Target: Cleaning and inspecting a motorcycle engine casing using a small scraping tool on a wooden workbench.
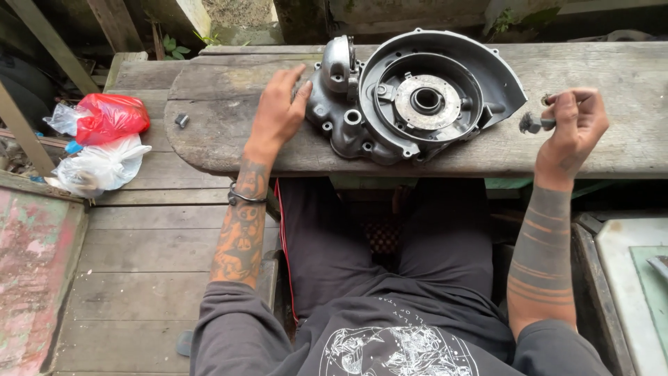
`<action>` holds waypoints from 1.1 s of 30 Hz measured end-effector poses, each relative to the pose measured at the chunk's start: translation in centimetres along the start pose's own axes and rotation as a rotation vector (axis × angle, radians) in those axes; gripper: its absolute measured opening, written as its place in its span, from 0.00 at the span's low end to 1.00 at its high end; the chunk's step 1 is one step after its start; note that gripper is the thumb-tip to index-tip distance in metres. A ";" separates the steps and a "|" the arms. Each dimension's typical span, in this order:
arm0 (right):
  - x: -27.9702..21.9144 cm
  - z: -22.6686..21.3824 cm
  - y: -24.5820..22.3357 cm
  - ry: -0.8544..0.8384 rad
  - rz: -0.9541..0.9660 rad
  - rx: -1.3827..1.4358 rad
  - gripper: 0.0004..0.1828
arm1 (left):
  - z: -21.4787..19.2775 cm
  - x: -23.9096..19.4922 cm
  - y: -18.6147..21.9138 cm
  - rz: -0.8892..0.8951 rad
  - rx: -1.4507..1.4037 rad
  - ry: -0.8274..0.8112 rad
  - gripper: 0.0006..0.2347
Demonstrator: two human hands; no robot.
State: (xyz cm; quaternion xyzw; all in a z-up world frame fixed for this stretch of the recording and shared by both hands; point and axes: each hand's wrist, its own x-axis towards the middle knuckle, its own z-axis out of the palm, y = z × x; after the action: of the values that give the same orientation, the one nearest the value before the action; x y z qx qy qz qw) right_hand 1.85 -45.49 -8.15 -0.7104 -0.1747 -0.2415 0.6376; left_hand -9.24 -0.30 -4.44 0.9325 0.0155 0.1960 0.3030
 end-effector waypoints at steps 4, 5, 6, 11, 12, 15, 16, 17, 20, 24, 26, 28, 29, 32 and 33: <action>2.9 0.4 0.8 0.018 -0.128 -0.059 0.13 | -2.3 2.2 2.2 0.074 -0.113 -0.015 0.37; 3.0 0.6 1.5 0.016 -0.129 -0.056 0.13 | -2.7 2.8 3.4 0.073 -0.110 -0.013 0.37; 3.1 0.8 2.2 0.039 -0.020 -0.034 0.11 | -3.2 3.4 4.7 0.100 -0.141 -0.117 0.41; 2.9 1.1 2.5 0.012 0.342 0.081 0.09 | -2.7 5.6 7.6 0.009 -0.044 -0.409 0.44; 2.9 1.0 2.4 0.026 0.338 0.099 0.09 | -2.5 5.8 7.3 0.068 -0.054 -0.375 0.41; 2.5 0.6 3.0 0.050 0.326 0.126 0.10 | -1.5 6.3 5.6 0.189 -0.099 -0.308 0.37; 2.6 0.6 3.2 0.053 0.307 0.148 0.10 | -1.3 6.5 4.9 0.248 -0.125 -0.261 0.37; 2.6 0.5 3.2 0.054 0.305 0.148 0.10 | -1.5 6.5 4.6 0.249 -0.125 -0.260 0.37; 2.5 0.8 3.2 0.011 0.304 0.108 0.10 | -2.8 6.1 2.6 0.224 -0.172 -0.092 0.38; 2.4 0.8 3.2 0.013 0.301 0.091 0.09 | -5.7 3.5 -1.0 0.105 -0.209 0.038 0.38; 2.2 0.6 3.4 0.022 0.311 0.095 0.10 | -7.1 1.8 -2.1 0.055 -0.151 0.041 0.37; 2.3 0.5 4.1 0.037 0.300 0.071 0.11 | -8.4 0.4 -2.7 -0.083 0.038 0.037 0.37; 2.3 0.5 4.3 0.030 0.303 0.077 0.11 | -8.2 -0.1 -3.9 -0.090 0.044 0.040 0.37; 2.3 0.5 4.7 0.013 0.285 0.075 0.10 | -7.8 -1.3 -6.5 -0.057 0.297 0.003 0.37; 2.2 0.5 4.6 0.006 0.287 0.059 0.11 | -7.6 -1.5 -6.6 -0.056 0.332 0.020 0.36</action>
State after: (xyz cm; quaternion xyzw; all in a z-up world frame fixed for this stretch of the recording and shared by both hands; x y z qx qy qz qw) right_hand 6.23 -45.73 -10.72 -0.7083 -0.0765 -0.1449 0.6866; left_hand -12.92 9.14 -3.16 0.9669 0.0767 0.1915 0.1500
